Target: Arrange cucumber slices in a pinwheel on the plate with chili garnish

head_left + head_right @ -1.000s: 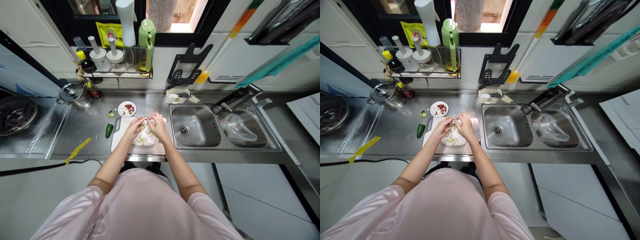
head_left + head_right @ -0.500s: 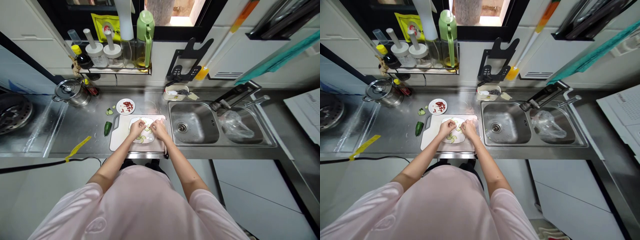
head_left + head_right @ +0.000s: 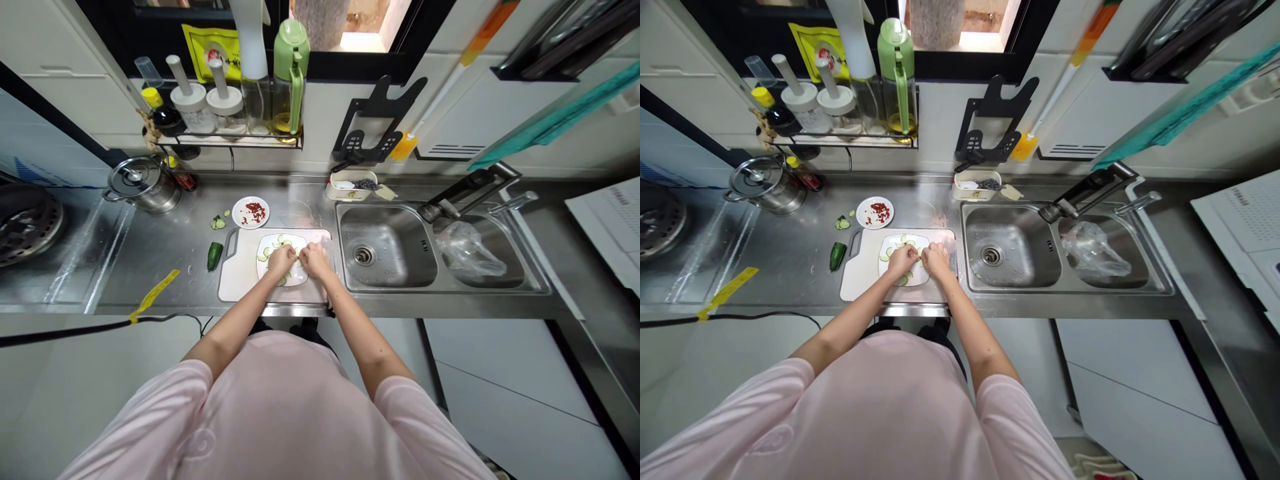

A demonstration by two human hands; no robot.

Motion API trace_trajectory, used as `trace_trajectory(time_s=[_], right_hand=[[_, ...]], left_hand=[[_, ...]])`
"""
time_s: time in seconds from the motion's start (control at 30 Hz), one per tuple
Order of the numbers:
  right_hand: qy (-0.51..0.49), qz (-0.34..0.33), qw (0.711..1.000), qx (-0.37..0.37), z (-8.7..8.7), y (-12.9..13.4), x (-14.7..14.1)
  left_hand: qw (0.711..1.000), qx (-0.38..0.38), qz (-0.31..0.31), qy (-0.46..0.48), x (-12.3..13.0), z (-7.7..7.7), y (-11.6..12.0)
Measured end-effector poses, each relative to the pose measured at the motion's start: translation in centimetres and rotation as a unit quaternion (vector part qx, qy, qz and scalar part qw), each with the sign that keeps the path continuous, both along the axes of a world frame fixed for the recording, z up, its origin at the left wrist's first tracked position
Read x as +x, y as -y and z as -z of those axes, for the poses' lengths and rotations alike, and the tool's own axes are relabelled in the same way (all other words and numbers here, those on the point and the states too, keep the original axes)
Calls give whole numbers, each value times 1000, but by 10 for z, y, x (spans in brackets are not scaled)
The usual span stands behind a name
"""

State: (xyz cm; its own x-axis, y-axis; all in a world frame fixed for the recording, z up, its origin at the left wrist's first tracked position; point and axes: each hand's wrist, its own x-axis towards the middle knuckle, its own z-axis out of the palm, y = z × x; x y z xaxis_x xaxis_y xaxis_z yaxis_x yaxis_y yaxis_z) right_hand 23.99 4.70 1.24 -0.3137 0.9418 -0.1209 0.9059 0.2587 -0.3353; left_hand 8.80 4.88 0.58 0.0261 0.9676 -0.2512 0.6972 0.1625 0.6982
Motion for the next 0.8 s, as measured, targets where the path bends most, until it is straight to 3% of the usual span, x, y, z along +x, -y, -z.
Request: trace_trajectory(time_s=[0.8], right_hand=[[29,19,999,-16,-2,-1,-1]], left_hand=[[998,-3,17,-66,9,-4,0]])
